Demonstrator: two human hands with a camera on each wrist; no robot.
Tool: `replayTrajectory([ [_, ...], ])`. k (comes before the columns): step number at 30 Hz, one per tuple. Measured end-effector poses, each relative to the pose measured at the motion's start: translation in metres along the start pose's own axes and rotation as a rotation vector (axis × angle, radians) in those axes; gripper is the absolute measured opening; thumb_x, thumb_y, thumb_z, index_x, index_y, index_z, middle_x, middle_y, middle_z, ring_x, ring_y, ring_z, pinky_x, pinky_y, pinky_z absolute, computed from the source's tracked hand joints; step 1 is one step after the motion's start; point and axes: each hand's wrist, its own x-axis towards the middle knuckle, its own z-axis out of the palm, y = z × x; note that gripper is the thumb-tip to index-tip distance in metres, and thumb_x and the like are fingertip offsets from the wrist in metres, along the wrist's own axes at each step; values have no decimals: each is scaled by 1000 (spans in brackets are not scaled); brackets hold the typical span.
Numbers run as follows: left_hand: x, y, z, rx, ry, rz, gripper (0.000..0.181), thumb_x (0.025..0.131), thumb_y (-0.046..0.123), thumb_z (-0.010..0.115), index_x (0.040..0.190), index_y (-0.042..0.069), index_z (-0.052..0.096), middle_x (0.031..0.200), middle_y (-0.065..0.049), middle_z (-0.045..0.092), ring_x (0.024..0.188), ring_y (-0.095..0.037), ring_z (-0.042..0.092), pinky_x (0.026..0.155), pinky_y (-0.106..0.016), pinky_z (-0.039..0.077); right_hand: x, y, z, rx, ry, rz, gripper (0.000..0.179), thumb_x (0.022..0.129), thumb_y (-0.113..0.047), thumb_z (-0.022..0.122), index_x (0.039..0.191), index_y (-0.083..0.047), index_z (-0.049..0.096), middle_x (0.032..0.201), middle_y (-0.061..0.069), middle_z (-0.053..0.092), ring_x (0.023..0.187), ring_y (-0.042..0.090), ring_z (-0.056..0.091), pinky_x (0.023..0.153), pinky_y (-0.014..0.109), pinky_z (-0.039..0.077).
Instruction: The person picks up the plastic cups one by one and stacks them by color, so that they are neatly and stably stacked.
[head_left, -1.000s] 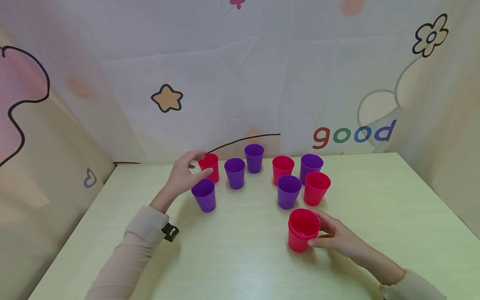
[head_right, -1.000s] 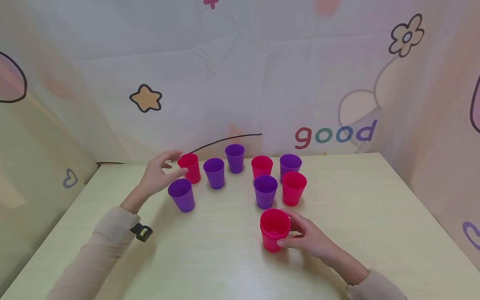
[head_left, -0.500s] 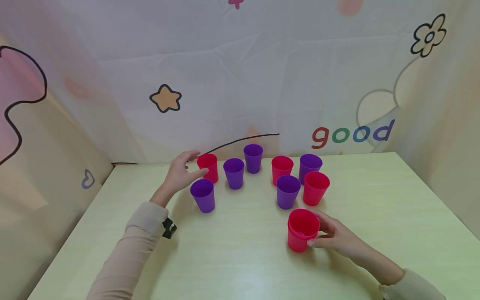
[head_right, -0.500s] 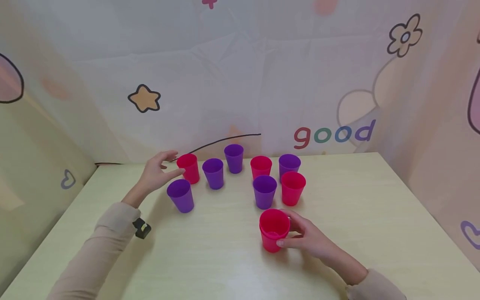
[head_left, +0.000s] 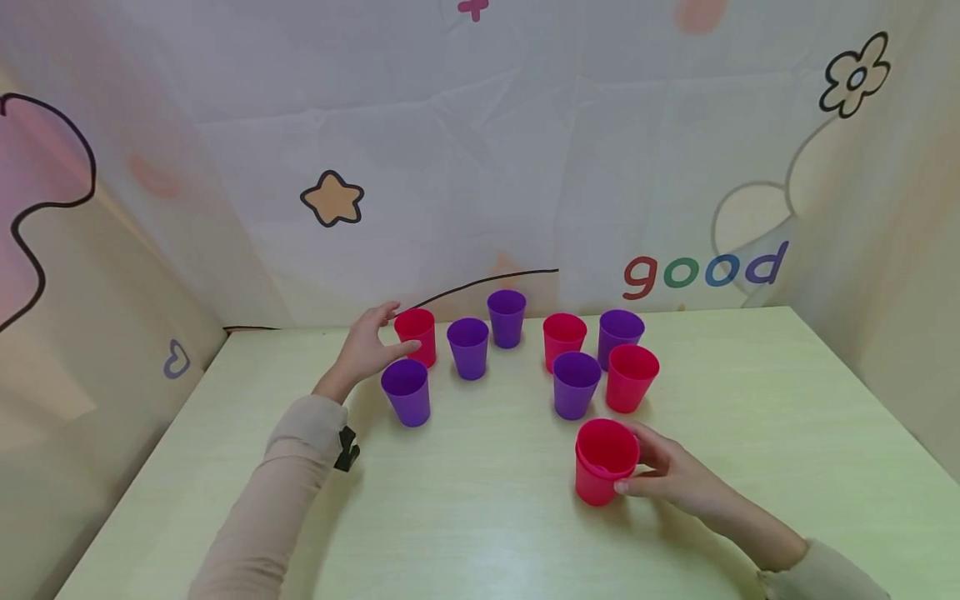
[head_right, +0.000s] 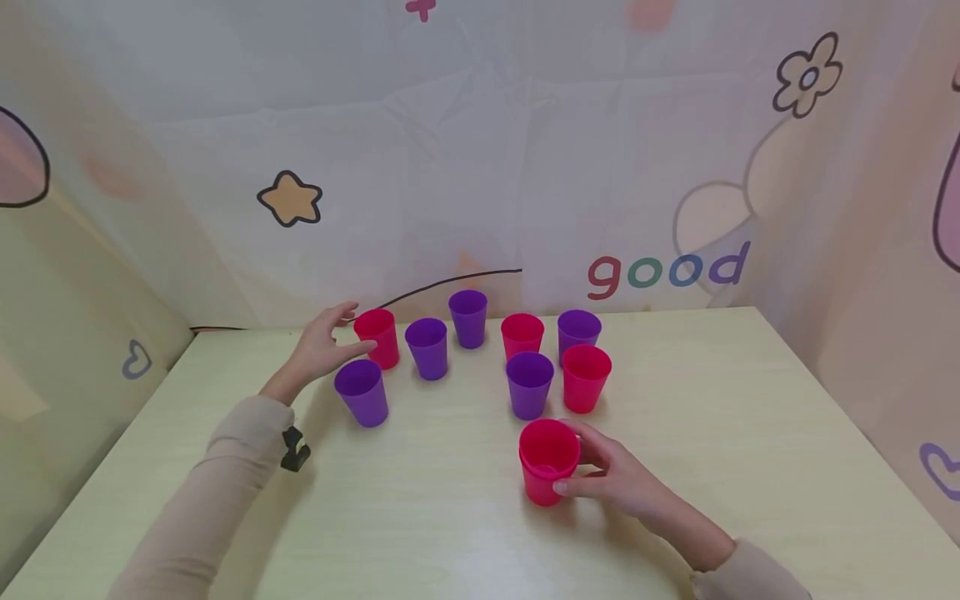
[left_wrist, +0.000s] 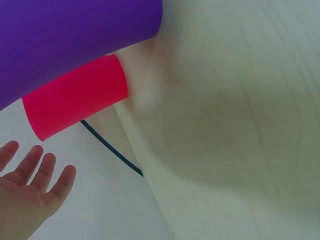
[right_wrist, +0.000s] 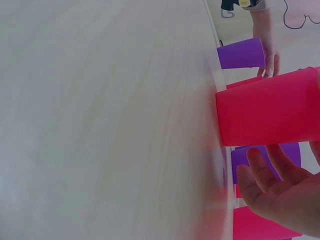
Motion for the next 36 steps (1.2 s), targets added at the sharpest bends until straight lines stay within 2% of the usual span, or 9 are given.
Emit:
replayTrajectory([
  [13,11,-6,5,-5,-76,-37,81,78,31,70,141,3,28,136,-21,37,122,-38,36,94,-52,37,0,0,0,4,1,1,71,80,-12,69,138,2,30,126,24,45,109,34,48,82,37,45],
  [27,18,-13,7,-22,-86,-83,75,83,35,63,141,2,26,135,-23,38,121,-38,36,95,-52,36,0,0,0,6,2,-1,71,80,-12,69,138,1,30,127,24,45,110,35,47,84,39,46],
  [36,19,-16,10,-53,-83,-105,75,84,36,62,141,3,26,134,-22,39,119,-36,37,95,-50,36,0,0,0,7,3,0,72,80,-12,69,138,1,30,127,24,45,110,35,48,83,37,46],
])
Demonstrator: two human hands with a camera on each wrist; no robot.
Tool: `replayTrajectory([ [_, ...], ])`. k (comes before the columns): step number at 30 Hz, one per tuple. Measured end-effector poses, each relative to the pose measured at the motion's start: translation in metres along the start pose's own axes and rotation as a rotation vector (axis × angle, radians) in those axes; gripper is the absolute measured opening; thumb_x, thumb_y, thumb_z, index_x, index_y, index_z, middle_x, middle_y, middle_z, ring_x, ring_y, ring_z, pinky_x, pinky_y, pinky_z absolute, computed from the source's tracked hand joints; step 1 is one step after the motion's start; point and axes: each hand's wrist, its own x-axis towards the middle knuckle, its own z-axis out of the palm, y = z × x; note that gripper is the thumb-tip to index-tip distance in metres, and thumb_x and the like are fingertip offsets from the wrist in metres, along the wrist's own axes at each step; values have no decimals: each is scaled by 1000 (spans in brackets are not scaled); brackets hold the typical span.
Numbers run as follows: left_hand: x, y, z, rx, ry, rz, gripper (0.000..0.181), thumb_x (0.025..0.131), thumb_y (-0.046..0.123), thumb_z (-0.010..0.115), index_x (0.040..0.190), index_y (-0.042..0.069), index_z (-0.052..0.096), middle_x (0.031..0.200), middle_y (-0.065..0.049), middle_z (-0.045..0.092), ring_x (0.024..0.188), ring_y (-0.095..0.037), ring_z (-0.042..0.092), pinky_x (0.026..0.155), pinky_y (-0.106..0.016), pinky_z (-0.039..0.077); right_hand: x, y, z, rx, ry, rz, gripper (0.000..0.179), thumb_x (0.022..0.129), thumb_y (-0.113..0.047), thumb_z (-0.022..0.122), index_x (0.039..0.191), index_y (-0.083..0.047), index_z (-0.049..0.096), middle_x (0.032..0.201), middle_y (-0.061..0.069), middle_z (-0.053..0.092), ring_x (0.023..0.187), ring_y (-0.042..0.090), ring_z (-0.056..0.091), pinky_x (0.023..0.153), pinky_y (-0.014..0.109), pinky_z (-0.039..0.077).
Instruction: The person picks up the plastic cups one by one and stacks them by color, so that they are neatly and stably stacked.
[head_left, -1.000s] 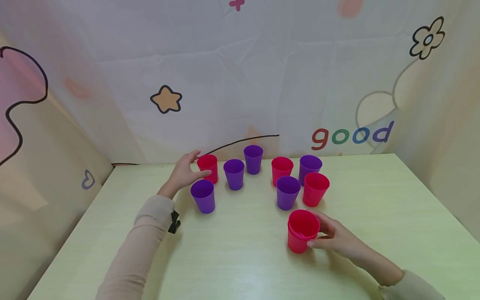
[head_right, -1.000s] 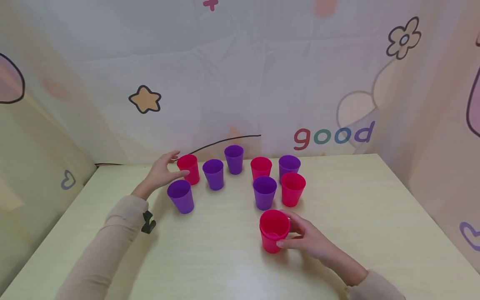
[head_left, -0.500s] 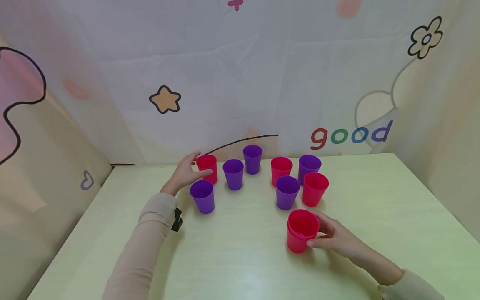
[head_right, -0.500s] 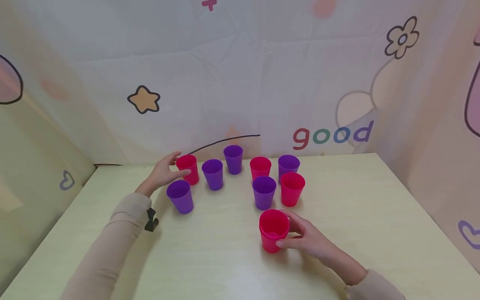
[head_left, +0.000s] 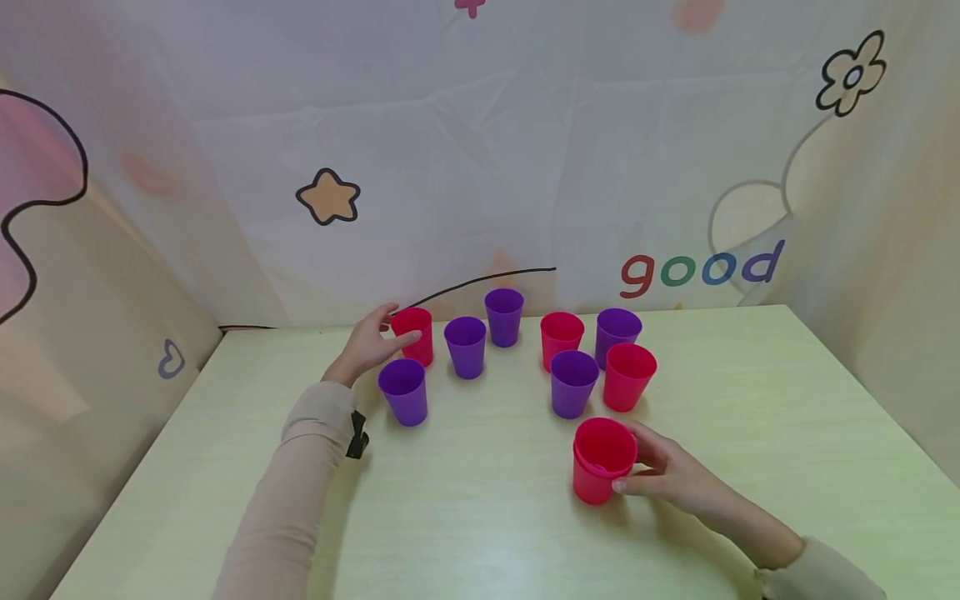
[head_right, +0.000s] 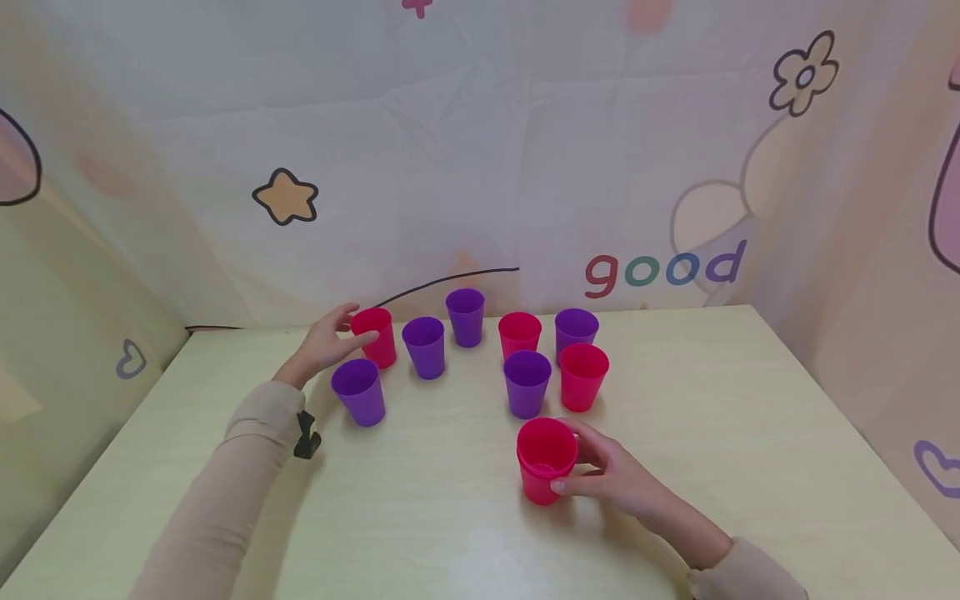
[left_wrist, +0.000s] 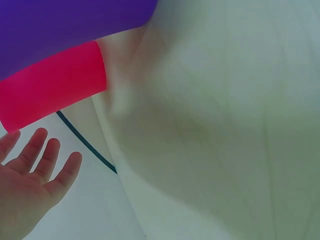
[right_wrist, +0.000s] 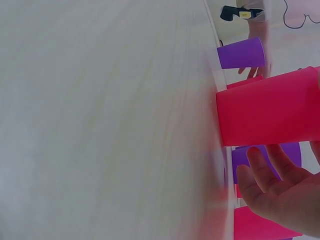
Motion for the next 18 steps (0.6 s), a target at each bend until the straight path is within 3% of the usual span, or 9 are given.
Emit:
replayTrajectory([
  [18,1,-2,5,-26,13,16,67,85,34,62,137,3,33,129,-18,45,117,-33,39,94,-48,37,-1,1,0,6,-10,-15,70,80,-12,68,138,1,31,126,23,45,109,34,48,83,38,45],
])
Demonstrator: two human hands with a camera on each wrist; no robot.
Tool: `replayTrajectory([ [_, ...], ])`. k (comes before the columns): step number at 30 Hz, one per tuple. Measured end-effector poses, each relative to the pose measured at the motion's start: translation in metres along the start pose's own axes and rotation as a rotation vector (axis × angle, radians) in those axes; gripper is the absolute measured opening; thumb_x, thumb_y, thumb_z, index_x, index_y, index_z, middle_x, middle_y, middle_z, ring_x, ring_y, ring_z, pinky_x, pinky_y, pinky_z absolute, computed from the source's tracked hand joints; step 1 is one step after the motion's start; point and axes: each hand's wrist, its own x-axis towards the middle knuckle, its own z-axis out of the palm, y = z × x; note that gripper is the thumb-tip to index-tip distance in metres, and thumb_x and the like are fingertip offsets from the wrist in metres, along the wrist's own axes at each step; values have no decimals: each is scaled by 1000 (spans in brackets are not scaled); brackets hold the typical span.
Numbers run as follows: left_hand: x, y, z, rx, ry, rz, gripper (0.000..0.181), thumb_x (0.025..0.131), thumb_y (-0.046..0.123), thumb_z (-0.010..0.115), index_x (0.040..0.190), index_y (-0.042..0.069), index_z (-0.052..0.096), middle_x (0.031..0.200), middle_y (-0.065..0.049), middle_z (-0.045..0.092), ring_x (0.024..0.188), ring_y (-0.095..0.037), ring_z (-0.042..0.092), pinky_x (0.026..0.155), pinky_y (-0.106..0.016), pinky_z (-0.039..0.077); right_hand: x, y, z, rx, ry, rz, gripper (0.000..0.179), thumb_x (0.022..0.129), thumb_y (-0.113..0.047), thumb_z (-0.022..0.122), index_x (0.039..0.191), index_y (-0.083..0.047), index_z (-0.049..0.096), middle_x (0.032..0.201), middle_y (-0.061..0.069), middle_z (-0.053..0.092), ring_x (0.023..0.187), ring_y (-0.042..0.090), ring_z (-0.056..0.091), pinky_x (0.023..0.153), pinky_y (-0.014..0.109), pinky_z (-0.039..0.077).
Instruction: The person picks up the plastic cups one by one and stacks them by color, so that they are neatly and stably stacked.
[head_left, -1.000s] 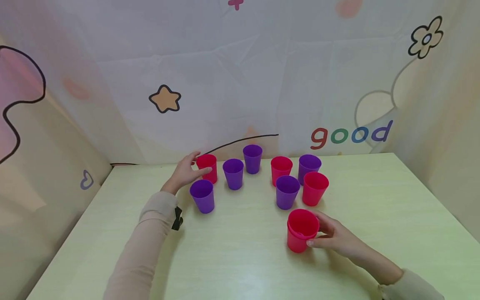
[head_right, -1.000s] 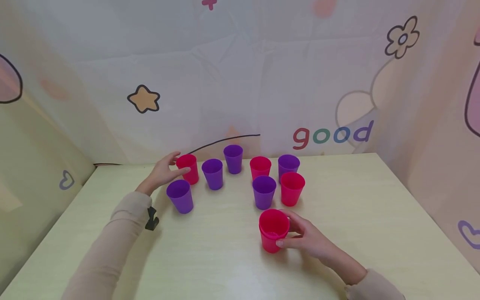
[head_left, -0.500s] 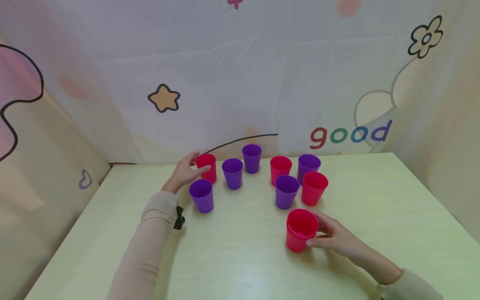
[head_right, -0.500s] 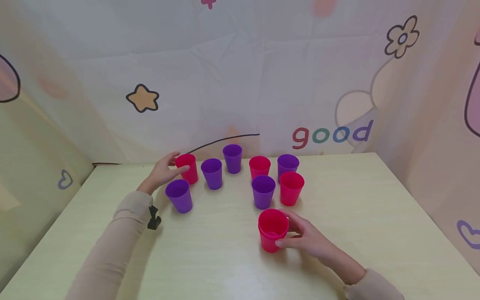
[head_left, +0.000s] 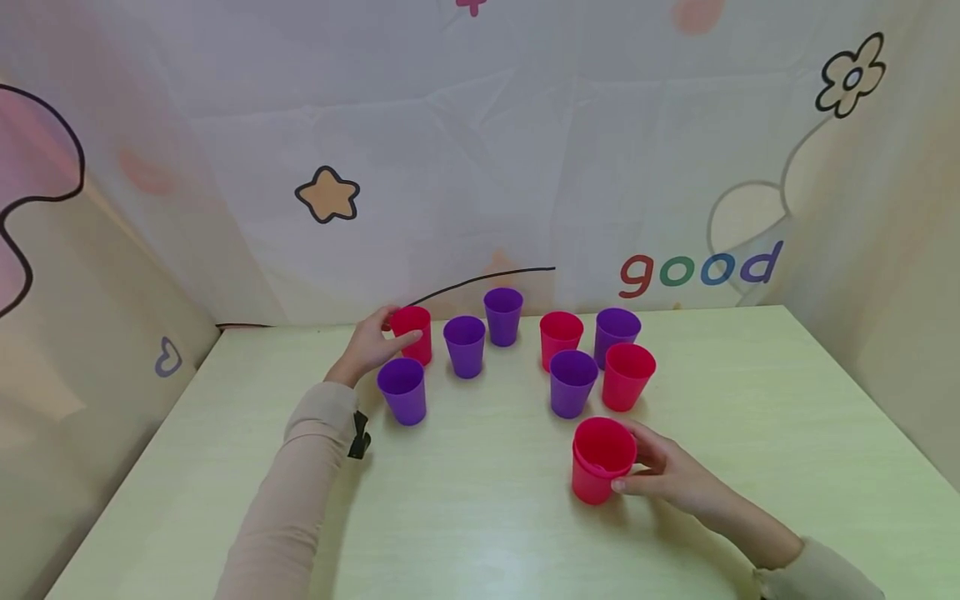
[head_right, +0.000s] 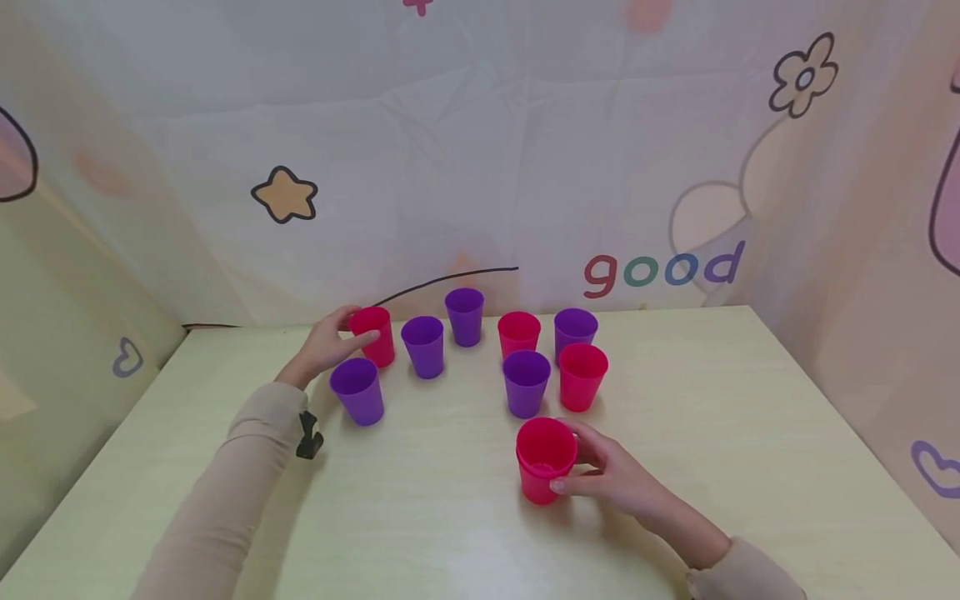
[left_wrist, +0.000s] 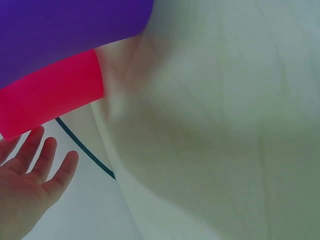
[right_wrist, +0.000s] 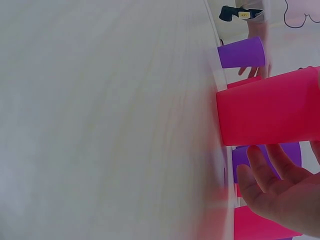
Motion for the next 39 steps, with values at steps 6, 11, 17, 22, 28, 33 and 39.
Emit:
replayTrajectory([
  [6,-1,1,-1,-13,25,24,60,85,31,63,131,1,40,119,-17,51,111,-31,44,92,-45,40,0,-1,1,7,-2,-2,70,80,-11,68,138,0,30,126,24,44,109,33,48,82,37,46],
  [11,-1,0,-1,-12,42,34,57,84,30,64,128,0,43,115,-15,53,108,-29,46,90,-43,41,0,-2,1,5,0,4,70,80,-11,69,138,0,30,126,23,44,109,33,49,82,37,46],
  [17,-4,0,-3,-7,66,36,60,84,31,64,130,0,42,115,-16,54,107,-30,46,90,-44,41,0,-1,2,5,-1,-7,70,80,-11,68,138,1,30,126,24,44,108,34,49,82,36,47],
  [22,-8,-2,-6,-10,94,29,66,83,36,64,132,0,40,114,-16,54,107,-30,46,89,-45,41,1,-1,2,6,-1,1,70,80,-11,68,138,0,30,126,24,44,108,34,49,83,38,45],
  [28,-14,-2,-12,-20,122,25,66,82,35,66,133,1,41,114,-15,54,106,-30,47,86,-44,42,1,0,1,7,1,12,71,80,-11,68,138,0,29,127,24,44,109,34,48,84,38,46],
  [33,-20,-2,-17,-35,140,42,65,81,35,67,132,1,42,116,-15,53,107,-29,47,85,-42,43,0,1,0,4,3,5,71,80,-11,68,138,0,30,126,24,44,109,35,48,84,38,45],
  [39,-27,-3,-23,-50,175,63,63,81,33,68,130,1,44,116,-15,54,107,-28,48,83,-40,45,1,2,0,-4,4,-11,70,80,-11,68,138,1,30,126,24,45,109,35,49,83,37,45],
])
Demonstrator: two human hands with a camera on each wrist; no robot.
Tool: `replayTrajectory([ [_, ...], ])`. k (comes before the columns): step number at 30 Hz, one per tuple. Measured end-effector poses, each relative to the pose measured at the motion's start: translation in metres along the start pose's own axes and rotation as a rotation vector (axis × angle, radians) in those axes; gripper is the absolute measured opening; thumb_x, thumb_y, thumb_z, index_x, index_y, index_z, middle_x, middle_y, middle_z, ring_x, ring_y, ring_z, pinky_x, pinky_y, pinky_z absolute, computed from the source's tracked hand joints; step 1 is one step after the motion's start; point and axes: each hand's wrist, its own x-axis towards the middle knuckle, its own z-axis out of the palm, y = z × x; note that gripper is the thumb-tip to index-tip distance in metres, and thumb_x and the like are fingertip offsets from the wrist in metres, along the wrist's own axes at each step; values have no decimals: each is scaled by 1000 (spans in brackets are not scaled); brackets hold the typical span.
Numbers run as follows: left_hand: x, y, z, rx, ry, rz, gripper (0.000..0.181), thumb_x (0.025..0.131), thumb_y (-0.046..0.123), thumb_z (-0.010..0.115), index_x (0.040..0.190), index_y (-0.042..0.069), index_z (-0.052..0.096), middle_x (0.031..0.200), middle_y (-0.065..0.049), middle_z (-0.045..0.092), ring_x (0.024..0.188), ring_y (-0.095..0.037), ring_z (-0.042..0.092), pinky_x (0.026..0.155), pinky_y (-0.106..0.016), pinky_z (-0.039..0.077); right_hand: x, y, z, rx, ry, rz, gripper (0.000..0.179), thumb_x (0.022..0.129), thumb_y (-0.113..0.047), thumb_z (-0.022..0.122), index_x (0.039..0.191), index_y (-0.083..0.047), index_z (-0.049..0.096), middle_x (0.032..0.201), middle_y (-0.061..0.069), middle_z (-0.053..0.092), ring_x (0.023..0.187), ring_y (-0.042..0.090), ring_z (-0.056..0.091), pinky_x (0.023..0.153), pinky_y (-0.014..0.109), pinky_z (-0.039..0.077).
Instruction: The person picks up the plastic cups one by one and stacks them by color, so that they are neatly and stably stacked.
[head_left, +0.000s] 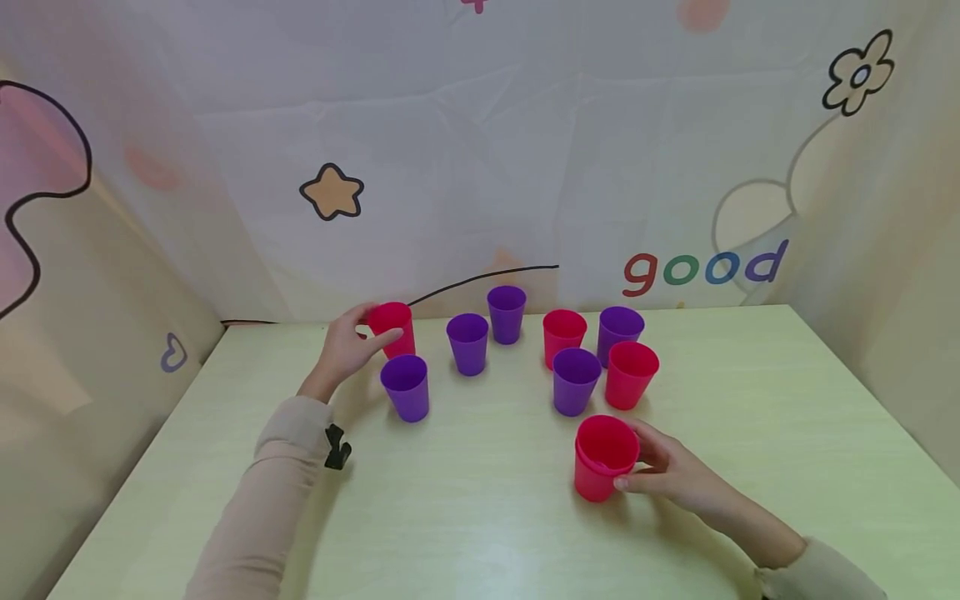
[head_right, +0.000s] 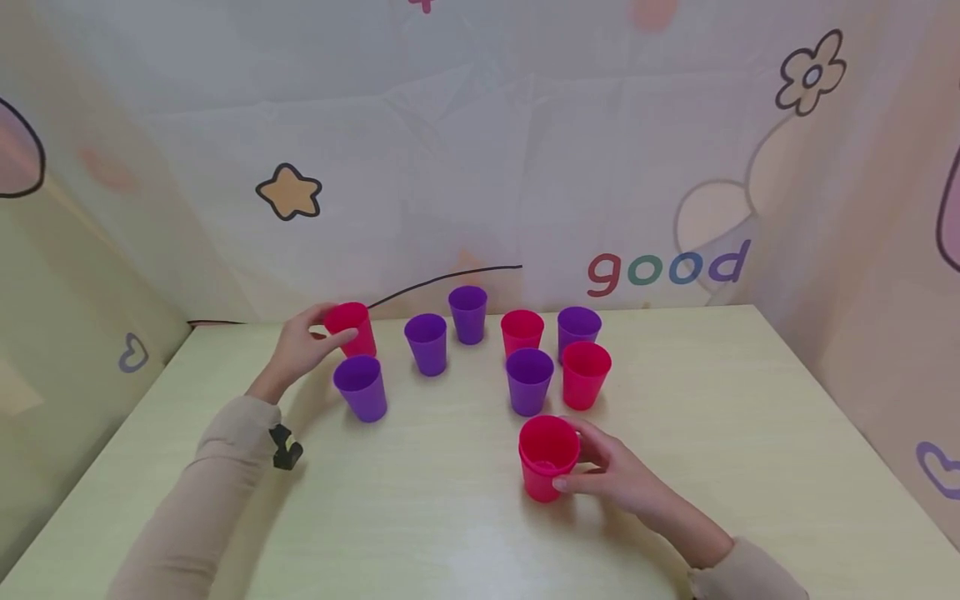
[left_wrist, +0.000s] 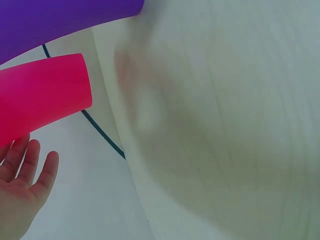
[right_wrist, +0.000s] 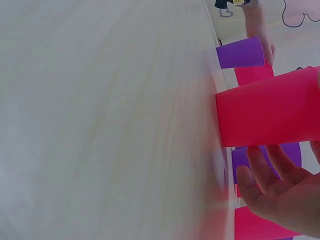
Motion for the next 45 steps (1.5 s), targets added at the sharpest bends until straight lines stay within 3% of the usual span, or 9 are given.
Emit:
replayTrajectory([
  [23,-30,-5,-24,-63,114,20,62,80,32,70,130,5,46,119,-13,54,109,-28,48,85,-40,44,0,-3,1,-27,11,-7,69,80,-13,69,136,2,32,123,23,47,106,34,50,83,39,45],
  [33,-43,2,-34,-73,159,62,60,80,29,70,129,3,46,120,-13,53,109,-28,47,88,-45,43,0,-1,2,-21,9,-15,68,80,-12,69,136,2,33,122,22,49,105,33,51,82,40,45],
  [45,-53,15,-43,-65,171,114,55,81,24,70,127,3,49,116,-11,55,106,-24,48,84,-35,43,1,1,1,-23,8,-6,69,80,-13,69,136,2,33,122,23,48,106,34,50,82,39,45],
])
